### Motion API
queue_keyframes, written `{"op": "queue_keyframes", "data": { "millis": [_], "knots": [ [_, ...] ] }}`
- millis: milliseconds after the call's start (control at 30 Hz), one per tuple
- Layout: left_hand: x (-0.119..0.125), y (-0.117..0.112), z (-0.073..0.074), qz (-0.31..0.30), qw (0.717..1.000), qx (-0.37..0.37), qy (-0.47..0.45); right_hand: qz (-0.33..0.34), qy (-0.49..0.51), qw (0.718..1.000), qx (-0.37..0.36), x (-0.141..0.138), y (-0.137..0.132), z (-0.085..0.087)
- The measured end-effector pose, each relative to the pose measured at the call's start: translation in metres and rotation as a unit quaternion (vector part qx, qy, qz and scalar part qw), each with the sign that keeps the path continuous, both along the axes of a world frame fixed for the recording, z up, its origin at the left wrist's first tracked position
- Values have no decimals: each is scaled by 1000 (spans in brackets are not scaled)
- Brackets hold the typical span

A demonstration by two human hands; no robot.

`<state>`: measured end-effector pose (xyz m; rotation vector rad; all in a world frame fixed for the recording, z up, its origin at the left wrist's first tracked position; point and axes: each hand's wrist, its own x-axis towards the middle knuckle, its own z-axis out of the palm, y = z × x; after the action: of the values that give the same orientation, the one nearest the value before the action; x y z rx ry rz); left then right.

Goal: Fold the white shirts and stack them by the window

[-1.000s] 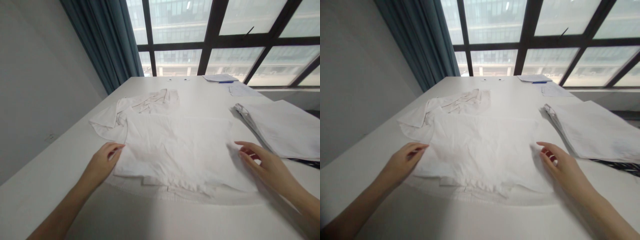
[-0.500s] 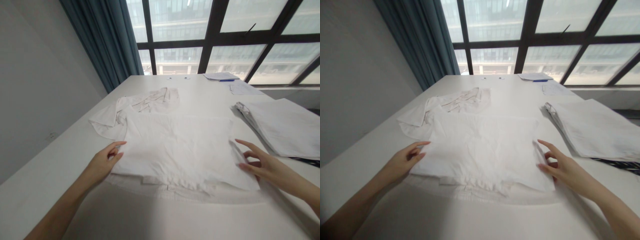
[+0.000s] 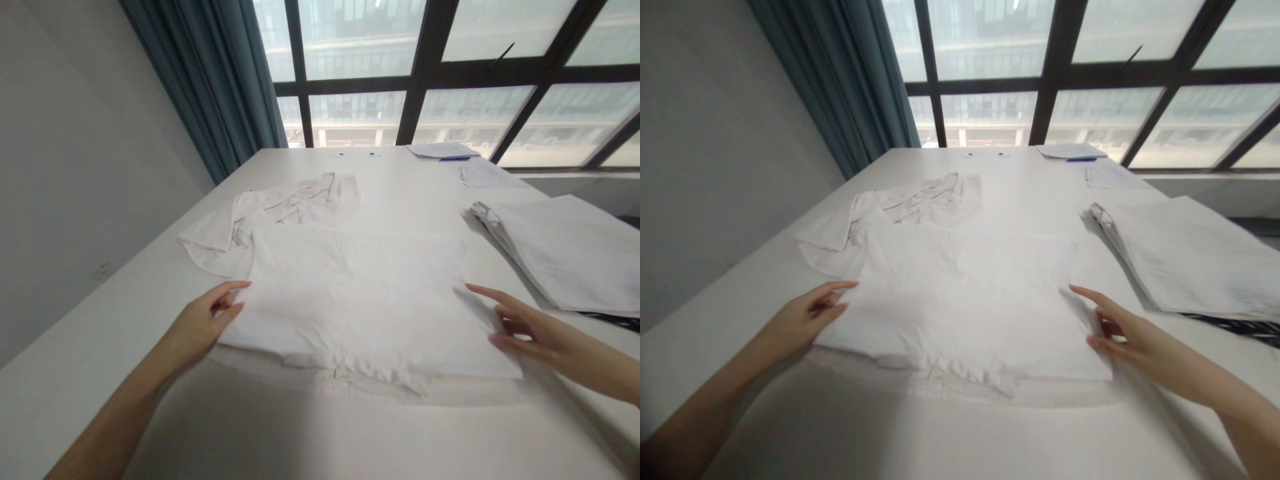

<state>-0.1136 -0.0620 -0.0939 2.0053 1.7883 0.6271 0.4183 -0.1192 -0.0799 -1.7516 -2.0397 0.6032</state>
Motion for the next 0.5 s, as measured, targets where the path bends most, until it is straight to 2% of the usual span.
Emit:
{"op": "queue_keyframes", "data": {
  "millis": [67, 100, 200, 267, 333, 400, 433, 500],
  "knots": [
    [0, 2, -7, -14, 997, 55, 52, 28, 3, 997, -68, 3, 2, -7],
    [0, 2, -10, -21, 992, 93, 77, 27, -2, 997, -67, 4, 4, -10],
    [8, -2, -10, -51, 973, 195, 115, -7, -39, 998, 39, -1, 5, -12],
    [17, -10, -2, -122, 964, 213, 102, -1, -51, 993, 108, -14, 2, -6],
    [29, -21, 8, -244, 950, 181, 72, 68, -42, 989, 128, -32, -5, 2],
    [40, -32, 15, -347, 930, 114, 38, 182, -31, 976, 115, -51, -13, 9],
    [45, -36, 16, -376, 923, 79, 25, 237, -29, 965, 105, -60, -17, 12],
    [53, -40, 16, -393, 919, 30, 15, 319, -35, 943, 90, -74, -23, 13]
  ]
}}
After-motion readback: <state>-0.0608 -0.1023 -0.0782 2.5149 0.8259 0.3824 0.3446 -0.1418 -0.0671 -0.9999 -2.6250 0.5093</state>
